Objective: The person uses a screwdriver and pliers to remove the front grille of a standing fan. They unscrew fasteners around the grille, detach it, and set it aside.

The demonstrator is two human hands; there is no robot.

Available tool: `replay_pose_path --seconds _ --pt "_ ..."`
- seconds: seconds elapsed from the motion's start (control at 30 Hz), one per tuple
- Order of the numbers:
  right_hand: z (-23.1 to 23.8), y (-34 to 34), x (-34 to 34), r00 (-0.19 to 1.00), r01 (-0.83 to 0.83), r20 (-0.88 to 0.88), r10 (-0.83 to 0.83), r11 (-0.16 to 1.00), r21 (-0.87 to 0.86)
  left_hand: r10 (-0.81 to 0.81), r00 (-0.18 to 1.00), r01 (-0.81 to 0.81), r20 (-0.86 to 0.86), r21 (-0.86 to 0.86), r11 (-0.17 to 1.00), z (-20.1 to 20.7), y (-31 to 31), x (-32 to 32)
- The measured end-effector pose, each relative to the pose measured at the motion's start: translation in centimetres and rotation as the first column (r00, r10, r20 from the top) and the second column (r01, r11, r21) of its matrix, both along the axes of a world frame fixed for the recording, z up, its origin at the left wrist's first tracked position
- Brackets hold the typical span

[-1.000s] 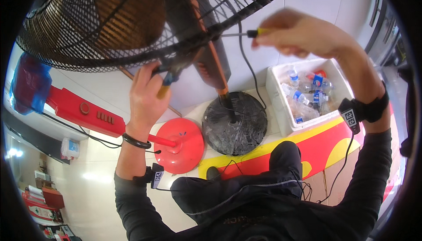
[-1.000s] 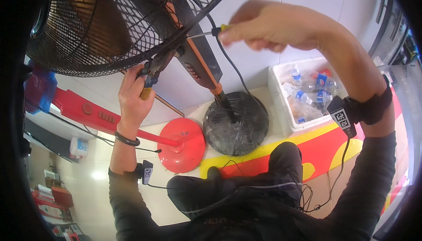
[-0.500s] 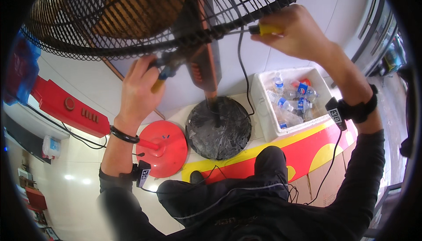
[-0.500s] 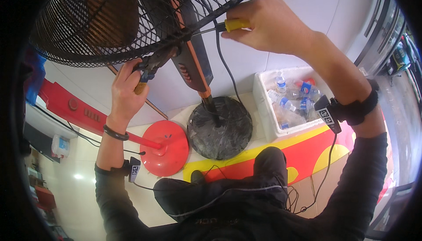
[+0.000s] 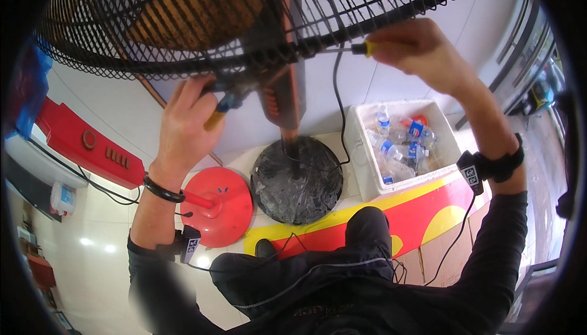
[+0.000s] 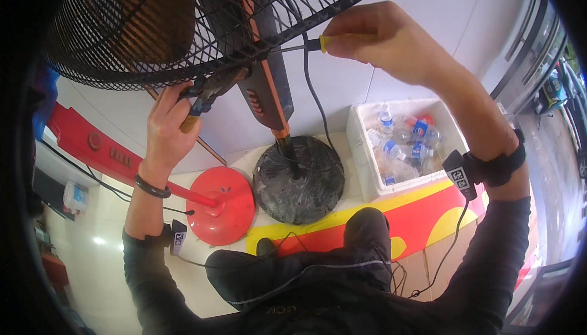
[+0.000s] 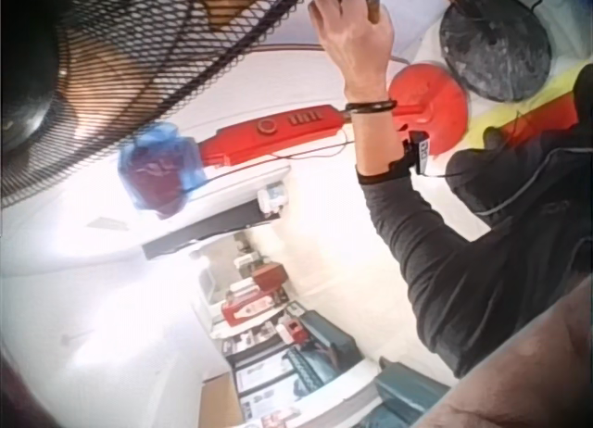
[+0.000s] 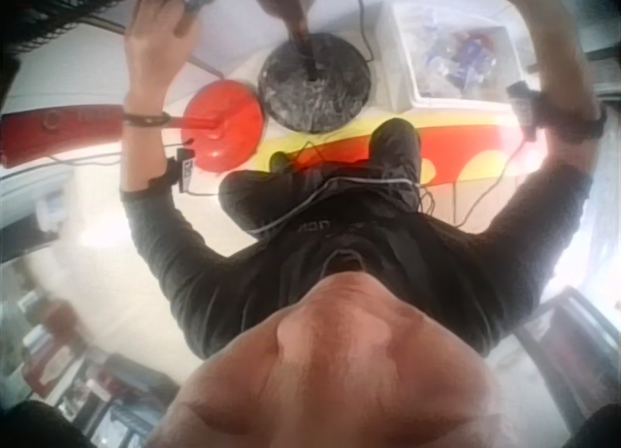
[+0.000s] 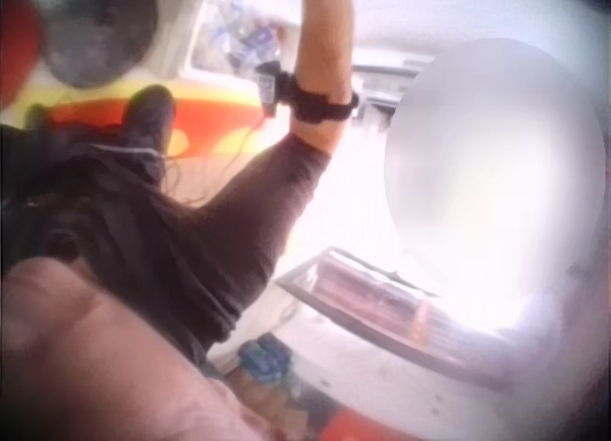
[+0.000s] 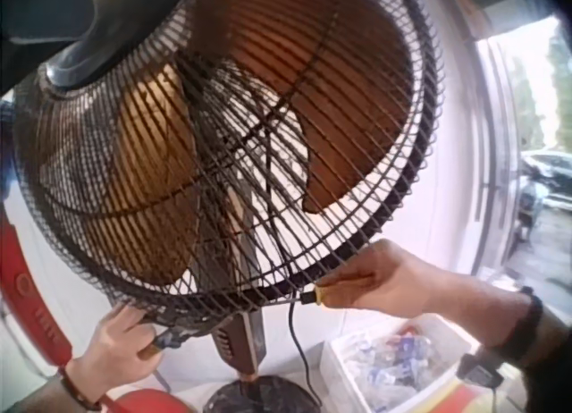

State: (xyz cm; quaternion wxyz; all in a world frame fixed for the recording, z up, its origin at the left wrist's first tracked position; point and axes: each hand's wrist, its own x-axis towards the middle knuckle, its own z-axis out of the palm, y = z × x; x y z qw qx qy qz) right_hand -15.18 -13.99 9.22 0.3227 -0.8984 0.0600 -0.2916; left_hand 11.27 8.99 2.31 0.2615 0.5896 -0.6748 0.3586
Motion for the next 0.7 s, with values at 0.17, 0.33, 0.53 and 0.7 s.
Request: replay_pose_path --seconds 0.17,0.33,0.53,0.7 --pt "-0.9 -0.4 0.1 0.968 0.124 0.237 0.085 0.657 -0.744 0.005 0.999 -0.004 -0.047 0.018 1.0 -0.2 -0.1 0.1" --pt "-0.5 0.1 0.0 0.967 0.126 0.253 0.023 0.822 -0.555 0.005 0.995 -0.001 -0.101 0.045 0.999 -0.5 -0.3 0.1" --pt "0.0 1.1 0.2 0.944 -0.306 0.293 0.154 0.74 0.599 0.004 0.998 -0.002 -0.056 0.023 1.0 -0.2 -0.2 -0.1" --pt "1.3 1.0 -0.7 0.986 0.103 -0.167 0.001 0.782 0.615 0.01 1.0 -0.01 -0.015 -0.008 1.0 0.2 0.1 -0.2"
